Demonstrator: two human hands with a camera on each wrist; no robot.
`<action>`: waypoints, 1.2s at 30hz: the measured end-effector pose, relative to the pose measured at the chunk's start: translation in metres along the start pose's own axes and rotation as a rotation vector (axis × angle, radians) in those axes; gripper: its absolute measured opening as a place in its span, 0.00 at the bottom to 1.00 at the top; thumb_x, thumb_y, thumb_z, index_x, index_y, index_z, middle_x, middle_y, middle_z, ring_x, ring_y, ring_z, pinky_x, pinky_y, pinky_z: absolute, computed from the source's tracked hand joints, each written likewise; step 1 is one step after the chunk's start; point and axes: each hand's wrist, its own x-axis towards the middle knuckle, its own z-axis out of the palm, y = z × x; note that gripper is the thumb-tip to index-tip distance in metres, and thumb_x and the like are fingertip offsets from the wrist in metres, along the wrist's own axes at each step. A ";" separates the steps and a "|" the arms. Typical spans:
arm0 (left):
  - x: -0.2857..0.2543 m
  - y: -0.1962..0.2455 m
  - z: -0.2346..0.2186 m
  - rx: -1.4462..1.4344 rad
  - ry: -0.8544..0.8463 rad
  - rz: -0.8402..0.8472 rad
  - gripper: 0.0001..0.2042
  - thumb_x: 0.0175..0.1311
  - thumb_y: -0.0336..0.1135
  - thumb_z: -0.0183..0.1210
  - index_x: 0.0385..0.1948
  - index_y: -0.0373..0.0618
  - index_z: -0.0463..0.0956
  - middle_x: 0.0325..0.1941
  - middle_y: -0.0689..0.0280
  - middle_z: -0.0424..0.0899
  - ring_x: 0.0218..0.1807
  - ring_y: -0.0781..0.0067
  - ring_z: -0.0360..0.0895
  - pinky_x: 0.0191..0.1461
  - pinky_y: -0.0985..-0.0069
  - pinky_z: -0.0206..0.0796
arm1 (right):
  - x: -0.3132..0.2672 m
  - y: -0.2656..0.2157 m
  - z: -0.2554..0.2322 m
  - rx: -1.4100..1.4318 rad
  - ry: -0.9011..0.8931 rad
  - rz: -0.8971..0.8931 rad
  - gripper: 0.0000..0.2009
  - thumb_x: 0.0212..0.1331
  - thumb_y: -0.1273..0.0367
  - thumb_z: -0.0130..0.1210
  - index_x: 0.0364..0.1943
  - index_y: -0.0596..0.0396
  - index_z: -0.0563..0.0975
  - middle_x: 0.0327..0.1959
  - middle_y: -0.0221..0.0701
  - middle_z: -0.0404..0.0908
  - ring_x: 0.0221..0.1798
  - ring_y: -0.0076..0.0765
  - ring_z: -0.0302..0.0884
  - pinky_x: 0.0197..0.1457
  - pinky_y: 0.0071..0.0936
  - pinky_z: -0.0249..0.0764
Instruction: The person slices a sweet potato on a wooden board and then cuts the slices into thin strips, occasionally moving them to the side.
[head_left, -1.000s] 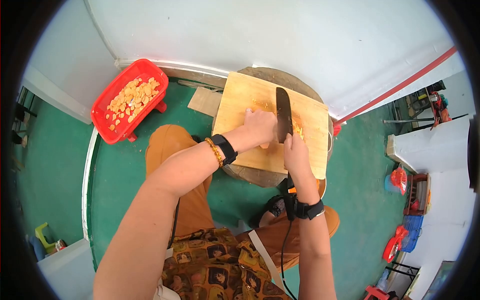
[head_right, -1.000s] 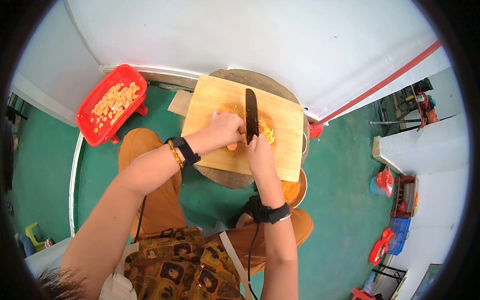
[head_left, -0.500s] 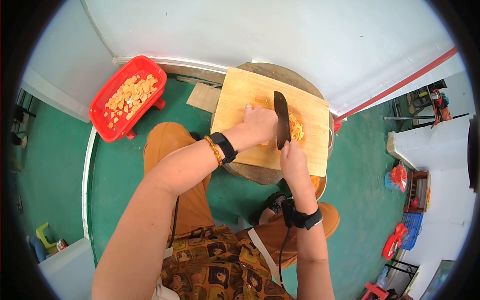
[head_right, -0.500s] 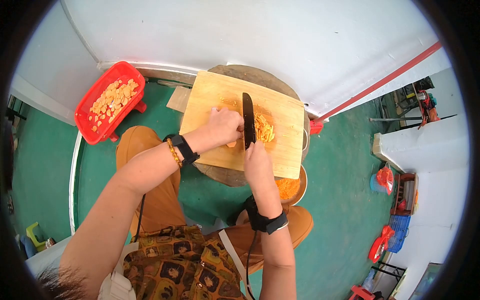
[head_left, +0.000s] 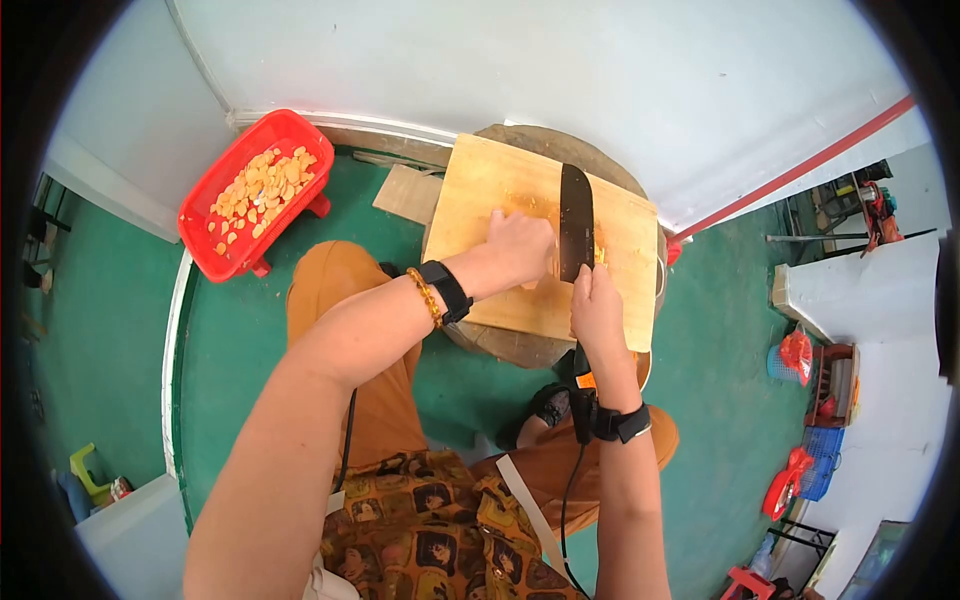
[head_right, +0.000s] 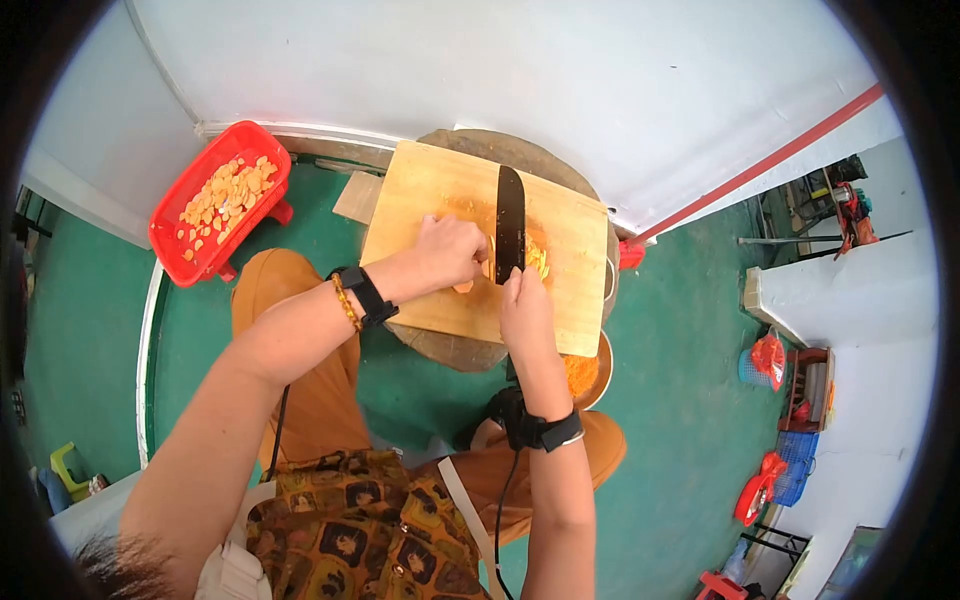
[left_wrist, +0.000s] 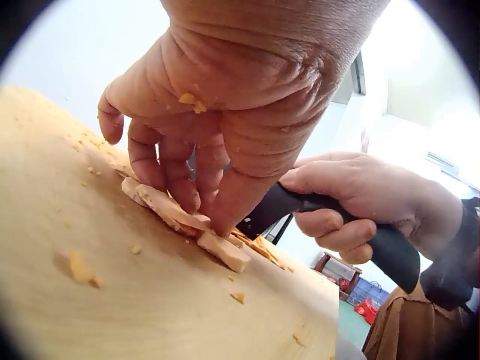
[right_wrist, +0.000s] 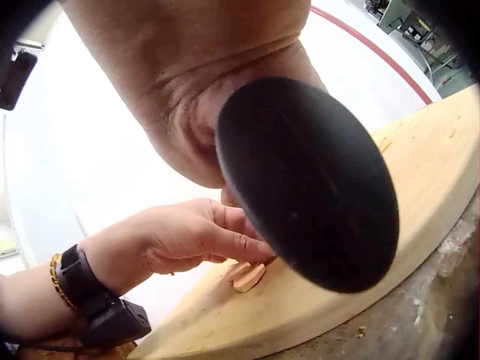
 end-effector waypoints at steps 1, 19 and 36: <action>0.000 0.001 -0.001 0.020 -0.004 -0.010 0.01 0.44 0.34 0.62 0.20 0.53 0.82 0.26 0.67 0.83 0.37 0.62 0.77 0.43 0.63 0.54 | -0.004 -0.003 -0.002 -0.017 -0.003 -0.018 0.13 0.67 0.66 0.43 0.30 0.64 0.68 0.26 0.57 0.73 0.33 0.66 0.73 0.33 0.50 0.67; 0.000 0.009 -0.008 0.032 -0.044 -0.039 0.06 0.40 0.28 0.65 0.24 0.46 0.81 0.31 0.60 0.83 0.43 0.57 0.77 0.49 0.58 0.57 | -0.001 -0.018 0.012 -0.250 0.022 -0.139 0.12 0.66 0.66 0.43 0.32 0.64 0.67 0.27 0.59 0.75 0.34 0.68 0.74 0.36 0.54 0.69; 0.000 -0.001 0.004 0.118 0.077 0.041 0.03 0.43 0.31 0.61 0.19 0.53 0.82 0.25 0.67 0.82 0.37 0.60 0.76 0.41 0.60 0.55 | -0.025 -0.012 0.006 -0.240 0.002 -0.154 0.11 0.67 0.67 0.42 0.33 0.63 0.67 0.27 0.58 0.75 0.33 0.68 0.73 0.35 0.55 0.69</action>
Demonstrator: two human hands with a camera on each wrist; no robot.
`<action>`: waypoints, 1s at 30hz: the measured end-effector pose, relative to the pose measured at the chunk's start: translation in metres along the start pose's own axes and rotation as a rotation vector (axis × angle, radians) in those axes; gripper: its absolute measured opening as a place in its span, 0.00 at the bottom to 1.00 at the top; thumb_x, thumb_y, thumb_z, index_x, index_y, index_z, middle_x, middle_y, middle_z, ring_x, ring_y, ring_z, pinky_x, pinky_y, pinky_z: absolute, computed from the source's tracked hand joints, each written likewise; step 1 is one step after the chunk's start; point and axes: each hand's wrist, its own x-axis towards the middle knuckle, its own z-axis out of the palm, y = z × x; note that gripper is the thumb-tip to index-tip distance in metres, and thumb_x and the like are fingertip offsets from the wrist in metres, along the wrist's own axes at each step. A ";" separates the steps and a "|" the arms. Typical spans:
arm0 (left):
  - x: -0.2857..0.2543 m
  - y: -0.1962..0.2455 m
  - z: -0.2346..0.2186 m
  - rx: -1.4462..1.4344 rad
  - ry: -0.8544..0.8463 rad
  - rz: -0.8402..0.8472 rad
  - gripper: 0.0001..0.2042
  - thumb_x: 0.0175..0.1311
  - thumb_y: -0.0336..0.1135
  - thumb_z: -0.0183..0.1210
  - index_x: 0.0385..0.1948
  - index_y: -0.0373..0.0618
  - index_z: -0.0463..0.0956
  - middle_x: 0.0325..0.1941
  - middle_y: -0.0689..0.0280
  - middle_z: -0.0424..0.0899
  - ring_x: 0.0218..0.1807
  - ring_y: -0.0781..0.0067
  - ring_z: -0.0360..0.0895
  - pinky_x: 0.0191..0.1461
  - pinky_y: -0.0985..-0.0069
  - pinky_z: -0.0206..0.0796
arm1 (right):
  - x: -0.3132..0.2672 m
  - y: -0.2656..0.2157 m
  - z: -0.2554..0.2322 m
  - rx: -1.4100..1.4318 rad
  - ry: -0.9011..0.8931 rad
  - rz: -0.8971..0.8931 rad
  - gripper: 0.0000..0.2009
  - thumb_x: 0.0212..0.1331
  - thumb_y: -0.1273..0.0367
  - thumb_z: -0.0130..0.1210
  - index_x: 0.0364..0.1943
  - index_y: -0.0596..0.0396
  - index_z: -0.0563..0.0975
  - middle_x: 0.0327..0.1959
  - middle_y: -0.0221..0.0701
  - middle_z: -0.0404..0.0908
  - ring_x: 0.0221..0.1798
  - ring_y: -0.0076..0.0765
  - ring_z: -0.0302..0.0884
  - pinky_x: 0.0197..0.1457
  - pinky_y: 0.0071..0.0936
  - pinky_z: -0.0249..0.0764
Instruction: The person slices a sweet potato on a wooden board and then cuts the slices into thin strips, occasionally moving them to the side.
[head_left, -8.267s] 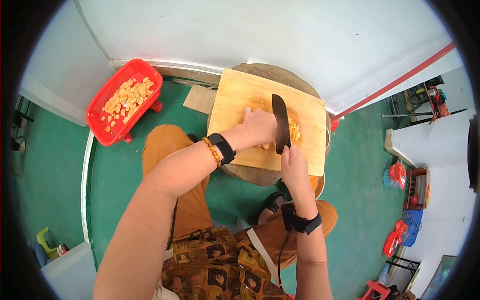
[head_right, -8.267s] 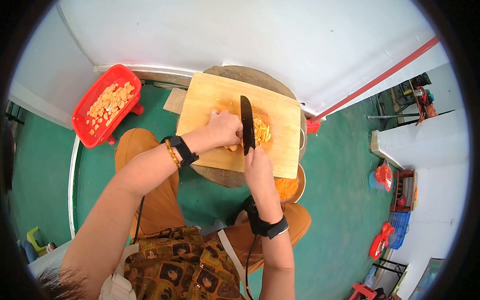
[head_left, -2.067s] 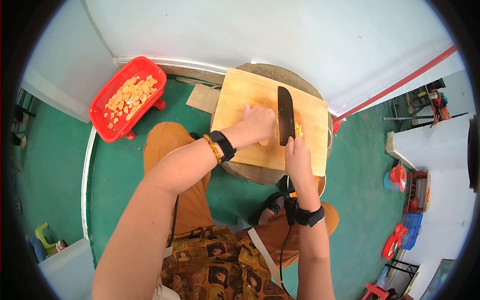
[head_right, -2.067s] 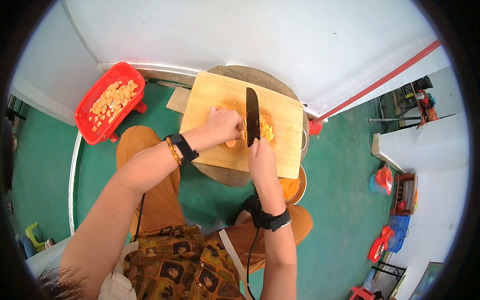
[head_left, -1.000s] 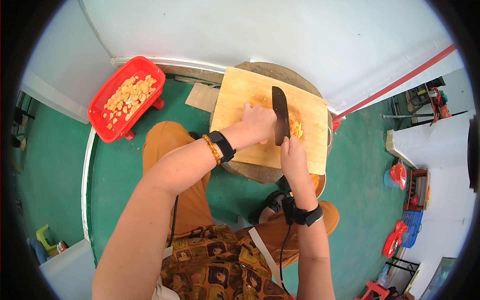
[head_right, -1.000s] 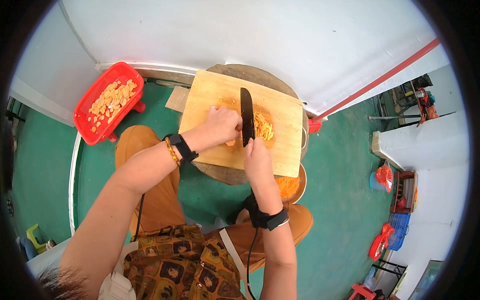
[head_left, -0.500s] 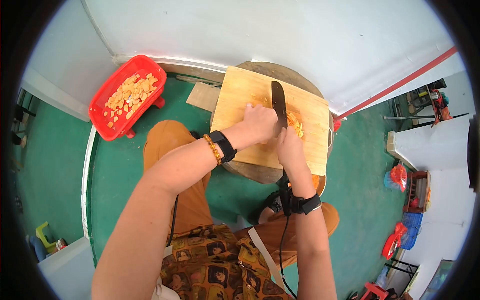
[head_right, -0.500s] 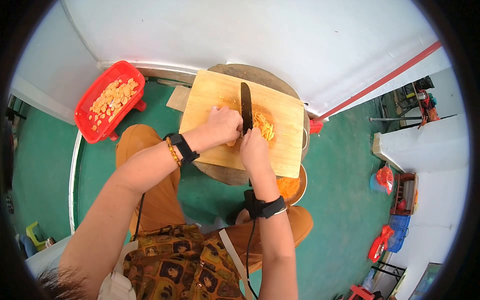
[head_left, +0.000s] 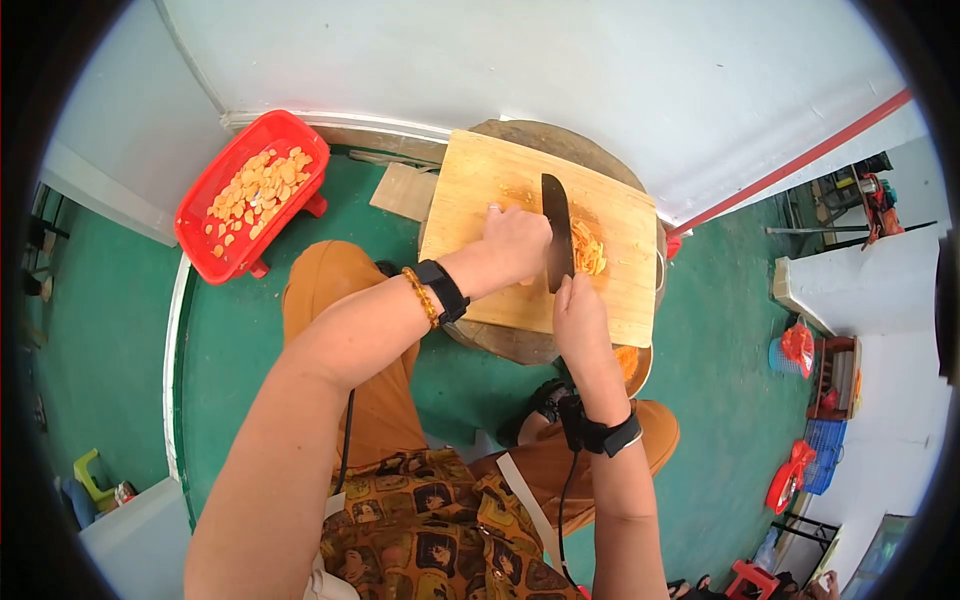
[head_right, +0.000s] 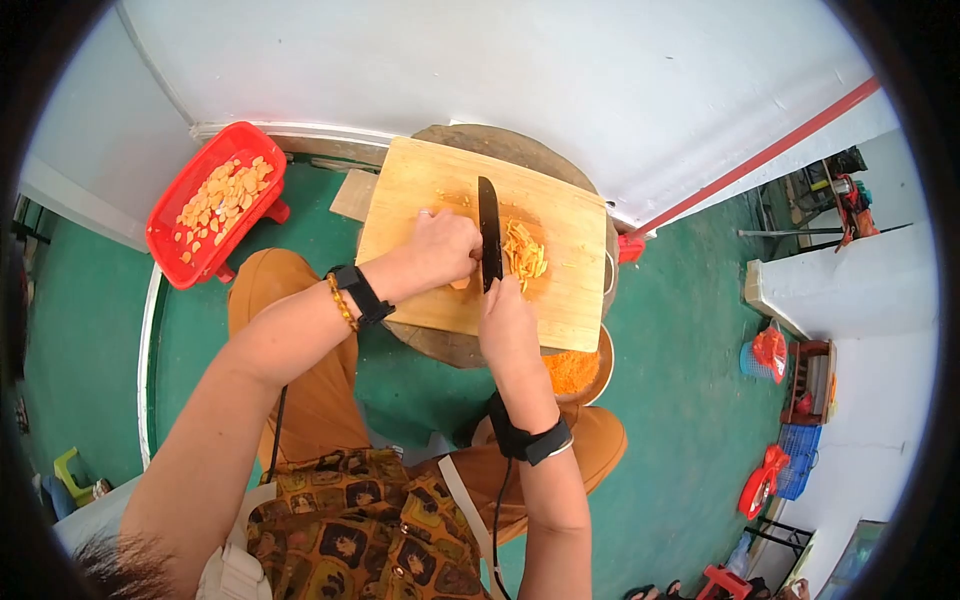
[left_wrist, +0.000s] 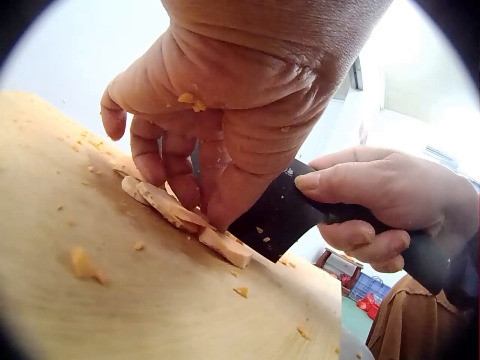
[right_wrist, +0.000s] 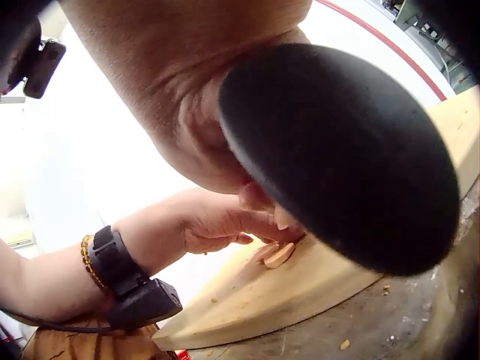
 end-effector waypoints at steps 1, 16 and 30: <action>0.000 -0.001 0.001 0.004 -0.003 -0.002 0.03 0.43 0.30 0.61 0.19 0.53 0.82 0.25 0.67 0.82 0.37 0.59 0.76 0.41 0.60 0.55 | -0.002 -0.004 -0.001 -0.028 -0.012 0.014 0.11 0.67 0.67 0.42 0.33 0.63 0.67 0.27 0.58 0.75 0.33 0.68 0.74 0.35 0.56 0.69; 0.001 0.000 -0.012 -0.151 0.017 -0.053 0.02 0.42 0.35 0.64 0.17 0.53 0.81 0.23 0.68 0.82 0.32 0.63 0.78 0.44 0.64 0.56 | 0.019 0.008 -0.003 0.176 0.050 0.103 0.13 0.67 0.65 0.43 0.31 0.63 0.68 0.25 0.57 0.73 0.31 0.69 0.71 0.33 0.52 0.66; -0.015 0.006 -0.023 0.075 -0.201 0.091 0.02 0.43 0.31 0.62 0.21 0.51 0.80 0.25 0.66 0.82 0.33 0.62 0.79 0.43 0.64 0.56 | -0.002 0.015 -0.016 0.128 0.002 0.160 0.12 0.66 0.67 0.44 0.30 0.64 0.68 0.26 0.59 0.73 0.32 0.69 0.71 0.34 0.52 0.67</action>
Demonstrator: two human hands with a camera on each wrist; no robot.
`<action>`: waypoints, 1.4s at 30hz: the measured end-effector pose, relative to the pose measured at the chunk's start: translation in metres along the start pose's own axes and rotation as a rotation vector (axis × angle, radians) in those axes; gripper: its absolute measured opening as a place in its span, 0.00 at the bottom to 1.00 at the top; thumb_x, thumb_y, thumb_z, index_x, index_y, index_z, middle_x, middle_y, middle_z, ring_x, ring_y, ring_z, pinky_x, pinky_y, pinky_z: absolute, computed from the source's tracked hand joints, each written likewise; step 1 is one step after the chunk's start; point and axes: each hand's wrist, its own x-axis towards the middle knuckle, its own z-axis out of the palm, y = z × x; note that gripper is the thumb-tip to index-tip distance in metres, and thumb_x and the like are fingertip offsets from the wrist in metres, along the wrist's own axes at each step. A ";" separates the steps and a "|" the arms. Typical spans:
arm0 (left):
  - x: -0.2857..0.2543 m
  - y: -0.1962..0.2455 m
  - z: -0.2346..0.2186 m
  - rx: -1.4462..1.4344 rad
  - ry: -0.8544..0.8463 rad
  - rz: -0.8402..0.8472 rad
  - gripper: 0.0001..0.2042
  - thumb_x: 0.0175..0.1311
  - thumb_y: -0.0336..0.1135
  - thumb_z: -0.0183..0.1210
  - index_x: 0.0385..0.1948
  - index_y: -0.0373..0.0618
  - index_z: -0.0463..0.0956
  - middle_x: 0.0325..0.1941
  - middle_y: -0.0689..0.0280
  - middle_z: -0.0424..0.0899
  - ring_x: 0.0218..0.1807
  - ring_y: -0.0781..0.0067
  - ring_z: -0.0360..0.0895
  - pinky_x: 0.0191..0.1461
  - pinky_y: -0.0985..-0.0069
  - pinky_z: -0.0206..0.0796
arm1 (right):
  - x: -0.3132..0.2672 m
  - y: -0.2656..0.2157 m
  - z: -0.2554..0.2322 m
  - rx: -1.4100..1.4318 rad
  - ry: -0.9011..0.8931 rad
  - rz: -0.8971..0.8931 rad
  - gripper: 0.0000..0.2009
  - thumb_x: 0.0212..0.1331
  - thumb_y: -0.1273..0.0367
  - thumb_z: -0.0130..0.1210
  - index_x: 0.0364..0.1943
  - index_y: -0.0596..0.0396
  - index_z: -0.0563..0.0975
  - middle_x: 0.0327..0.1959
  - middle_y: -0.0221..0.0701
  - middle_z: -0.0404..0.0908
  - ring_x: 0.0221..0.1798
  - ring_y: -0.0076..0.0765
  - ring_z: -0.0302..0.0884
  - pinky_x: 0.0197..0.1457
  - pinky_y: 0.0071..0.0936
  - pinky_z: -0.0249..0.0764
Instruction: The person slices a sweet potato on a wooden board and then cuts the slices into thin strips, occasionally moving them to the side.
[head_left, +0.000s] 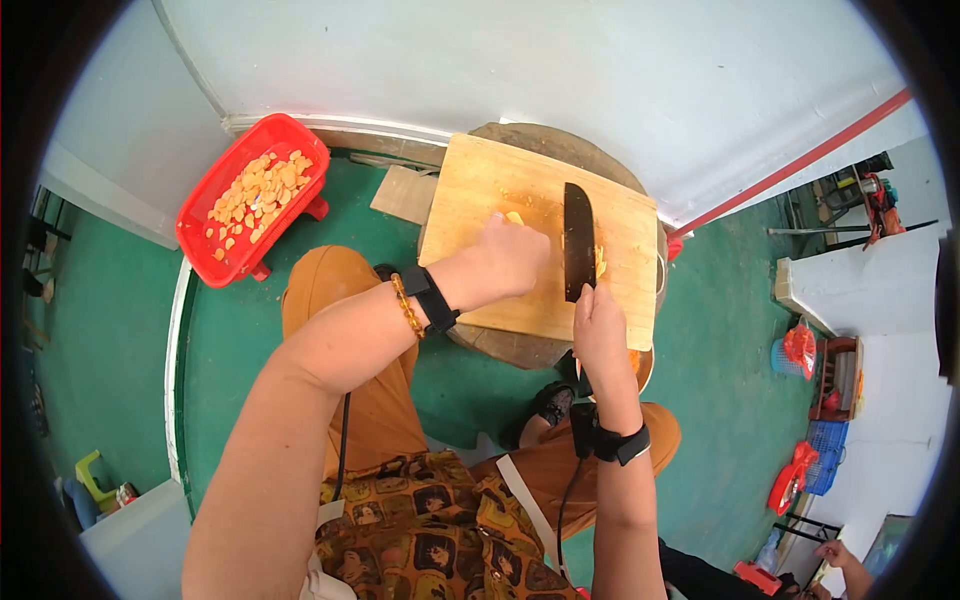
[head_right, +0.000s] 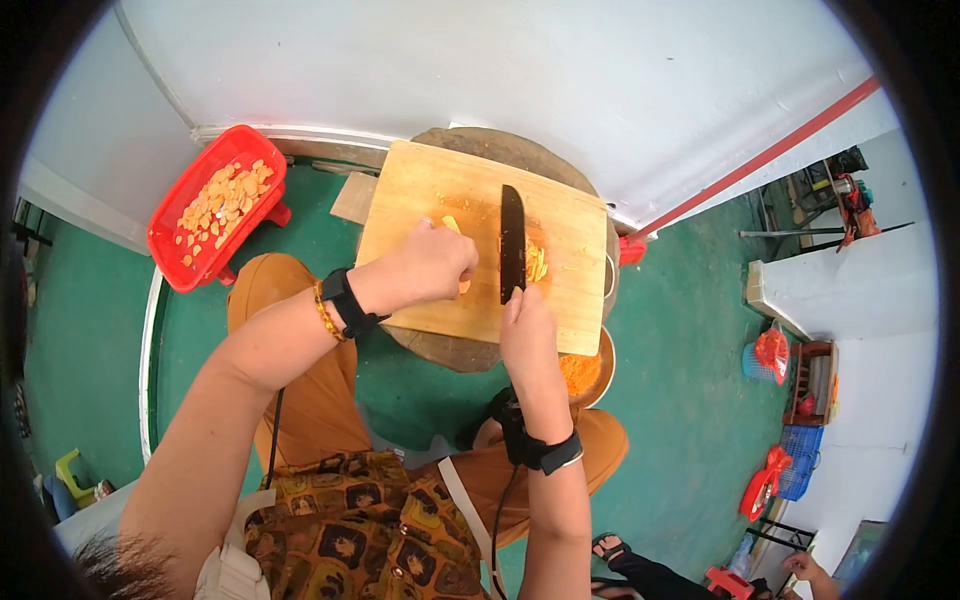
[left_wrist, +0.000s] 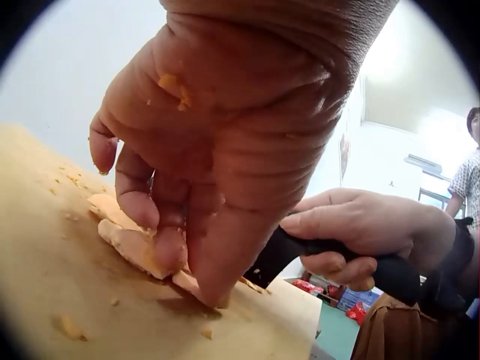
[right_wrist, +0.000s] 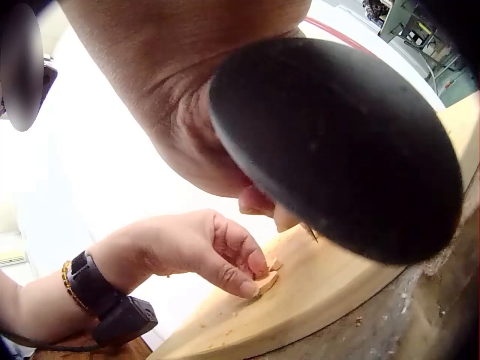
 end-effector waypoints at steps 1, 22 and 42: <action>0.001 0.001 0.003 -0.003 0.016 0.012 0.02 0.43 0.30 0.62 0.20 0.51 0.80 0.25 0.65 0.82 0.32 0.62 0.79 0.43 0.65 0.56 | -0.002 0.001 0.001 -0.003 -0.026 -0.017 0.12 0.66 0.67 0.44 0.30 0.64 0.68 0.26 0.59 0.73 0.32 0.69 0.71 0.34 0.52 0.67; 0.010 0.011 0.012 -0.060 0.218 -0.017 0.10 0.42 0.40 0.68 0.21 0.46 0.80 0.32 0.60 0.79 0.42 0.57 0.76 0.43 0.61 0.66 | -0.014 -0.003 -0.010 0.019 -0.009 -0.016 0.12 0.66 0.66 0.45 0.30 0.63 0.68 0.24 0.57 0.73 0.31 0.69 0.71 0.33 0.50 0.67; 0.016 0.011 0.003 -0.158 0.020 -0.071 0.07 0.44 0.32 0.62 0.26 0.42 0.81 0.33 0.57 0.83 0.42 0.55 0.79 0.45 0.63 0.69 | 0.018 -0.008 0.009 -0.075 0.014 -0.120 0.12 0.67 0.66 0.42 0.32 0.64 0.68 0.27 0.59 0.74 0.33 0.69 0.72 0.35 0.55 0.68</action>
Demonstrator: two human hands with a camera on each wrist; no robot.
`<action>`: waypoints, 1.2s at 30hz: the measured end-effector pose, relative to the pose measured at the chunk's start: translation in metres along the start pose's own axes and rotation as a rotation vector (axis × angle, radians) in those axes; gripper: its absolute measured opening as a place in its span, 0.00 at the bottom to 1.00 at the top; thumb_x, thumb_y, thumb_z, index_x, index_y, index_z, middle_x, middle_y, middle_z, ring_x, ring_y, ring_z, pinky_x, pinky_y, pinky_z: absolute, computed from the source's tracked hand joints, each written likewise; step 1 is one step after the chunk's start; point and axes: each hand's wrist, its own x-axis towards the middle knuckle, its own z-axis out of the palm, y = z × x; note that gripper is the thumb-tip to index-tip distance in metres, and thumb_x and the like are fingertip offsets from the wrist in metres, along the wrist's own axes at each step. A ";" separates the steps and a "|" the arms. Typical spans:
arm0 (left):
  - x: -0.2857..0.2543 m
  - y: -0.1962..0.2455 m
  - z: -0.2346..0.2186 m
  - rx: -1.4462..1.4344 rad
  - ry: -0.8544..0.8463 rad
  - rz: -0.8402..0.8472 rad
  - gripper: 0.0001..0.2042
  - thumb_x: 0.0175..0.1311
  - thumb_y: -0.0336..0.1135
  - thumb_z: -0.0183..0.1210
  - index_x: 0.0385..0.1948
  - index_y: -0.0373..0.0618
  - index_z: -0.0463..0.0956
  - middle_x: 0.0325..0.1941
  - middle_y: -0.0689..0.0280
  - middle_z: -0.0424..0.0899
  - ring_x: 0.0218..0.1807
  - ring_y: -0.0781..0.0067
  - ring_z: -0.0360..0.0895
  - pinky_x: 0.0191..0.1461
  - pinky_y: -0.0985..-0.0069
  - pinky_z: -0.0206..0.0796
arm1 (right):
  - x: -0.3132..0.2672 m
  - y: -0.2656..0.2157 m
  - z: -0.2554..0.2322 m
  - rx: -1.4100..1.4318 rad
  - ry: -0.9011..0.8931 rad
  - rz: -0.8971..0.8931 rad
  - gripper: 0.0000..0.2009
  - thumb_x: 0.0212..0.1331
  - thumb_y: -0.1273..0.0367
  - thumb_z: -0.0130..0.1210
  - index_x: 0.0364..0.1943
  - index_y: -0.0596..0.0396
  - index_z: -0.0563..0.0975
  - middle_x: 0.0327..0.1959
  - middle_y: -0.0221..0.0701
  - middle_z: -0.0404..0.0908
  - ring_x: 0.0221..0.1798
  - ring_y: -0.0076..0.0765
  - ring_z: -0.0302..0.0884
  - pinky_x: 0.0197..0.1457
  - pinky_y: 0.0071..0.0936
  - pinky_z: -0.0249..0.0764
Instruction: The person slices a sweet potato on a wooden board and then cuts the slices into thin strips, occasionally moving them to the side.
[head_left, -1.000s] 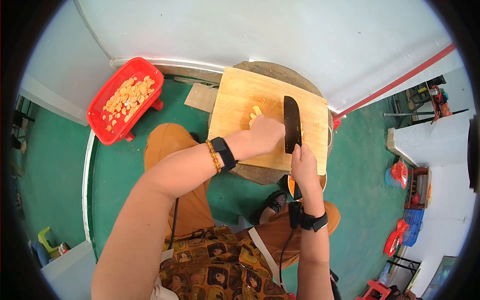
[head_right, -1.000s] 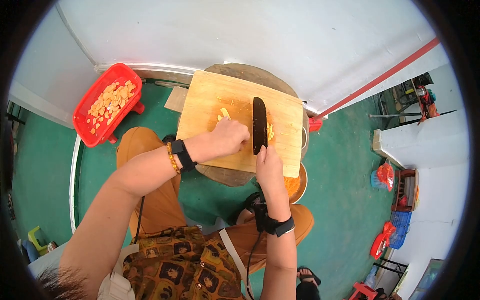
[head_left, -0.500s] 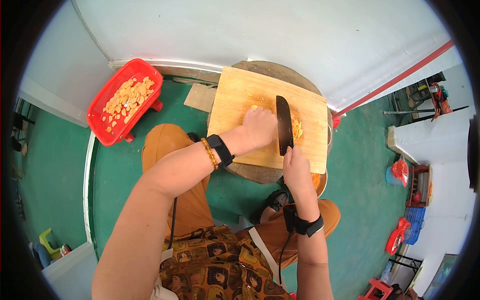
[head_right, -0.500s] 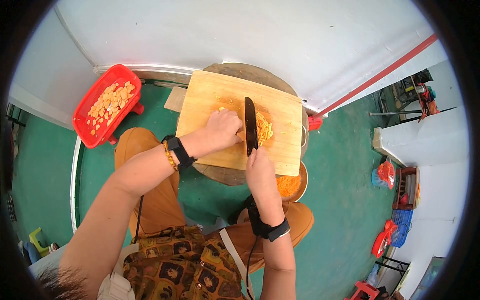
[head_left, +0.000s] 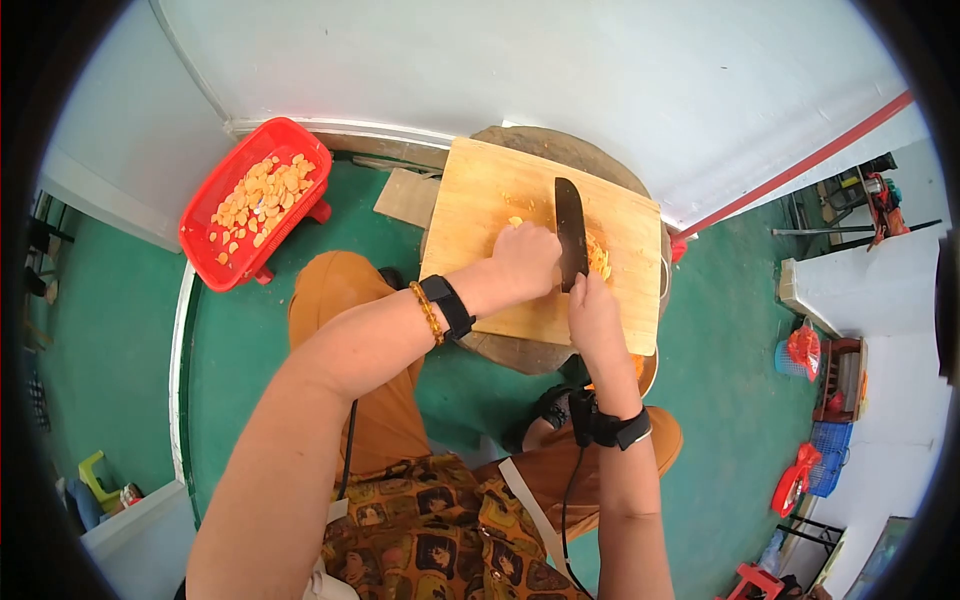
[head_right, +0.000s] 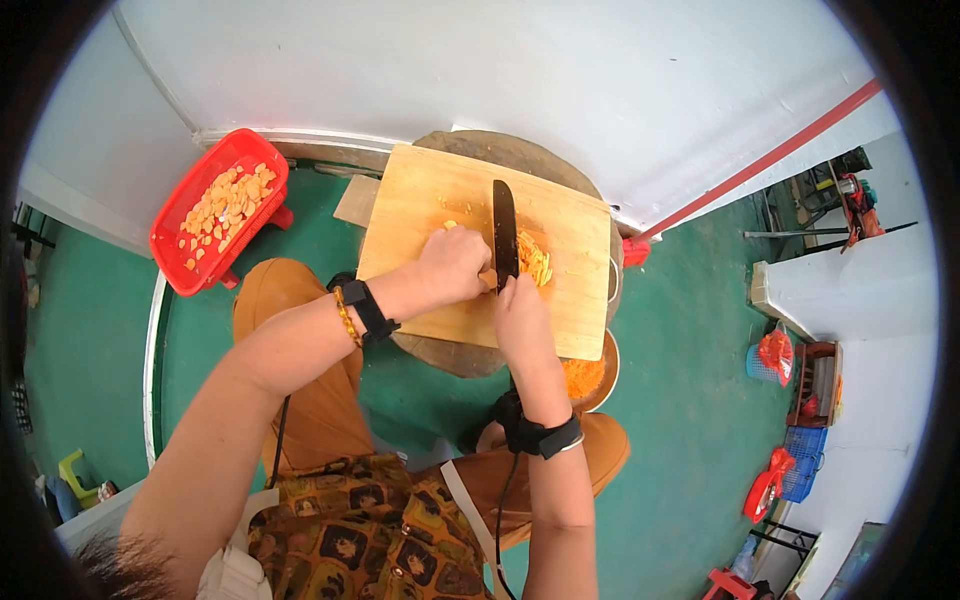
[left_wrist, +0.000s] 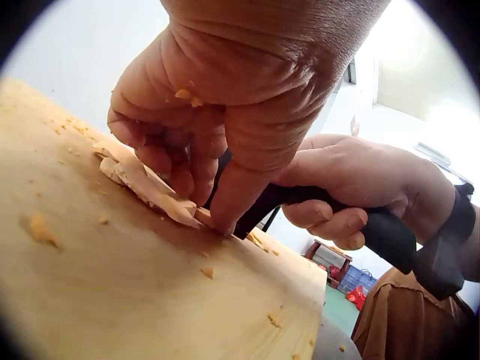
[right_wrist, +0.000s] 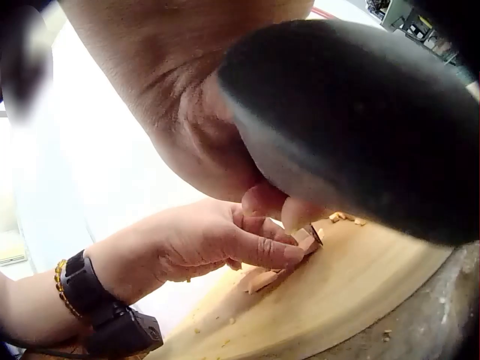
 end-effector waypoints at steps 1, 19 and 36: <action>0.000 -0.001 0.000 0.005 0.020 0.019 0.07 0.44 0.31 0.62 0.26 0.42 0.80 0.33 0.57 0.83 0.42 0.55 0.79 0.45 0.63 0.69 | -0.001 0.001 -0.001 -0.005 0.012 0.005 0.12 0.67 0.66 0.43 0.32 0.64 0.68 0.27 0.59 0.74 0.33 0.69 0.72 0.35 0.55 0.68; 0.005 -0.008 0.021 -0.012 0.245 0.051 0.07 0.38 0.36 0.67 0.17 0.46 0.80 0.22 0.59 0.81 0.32 0.56 0.80 0.34 0.63 0.69 | -0.008 -0.002 0.004 -0.048 0.015 0.021 0.13 0.67 0.66 0.43 0.32 0.65 0.68 0.27 0.58 0.74 0.33 0.68 0.71 0.36 0.51 0.68; 0.003 -0.010 0.023 0.046 0.298 0.101 0.06 0.38 0.34 0.66 0.15 0.45 0.79 0.21 0.58 0.80 0.31 0.55 0.80 0.34 0.61 0.69 | -0.022 -0.005 -0.001 -0.054 0.020 0.000 0.12 0.66 0.67 0.44 0.30 0.65 0.68 0.25 0.58 0.73 0.31 0.67 0.71 0.34 0.50 0.67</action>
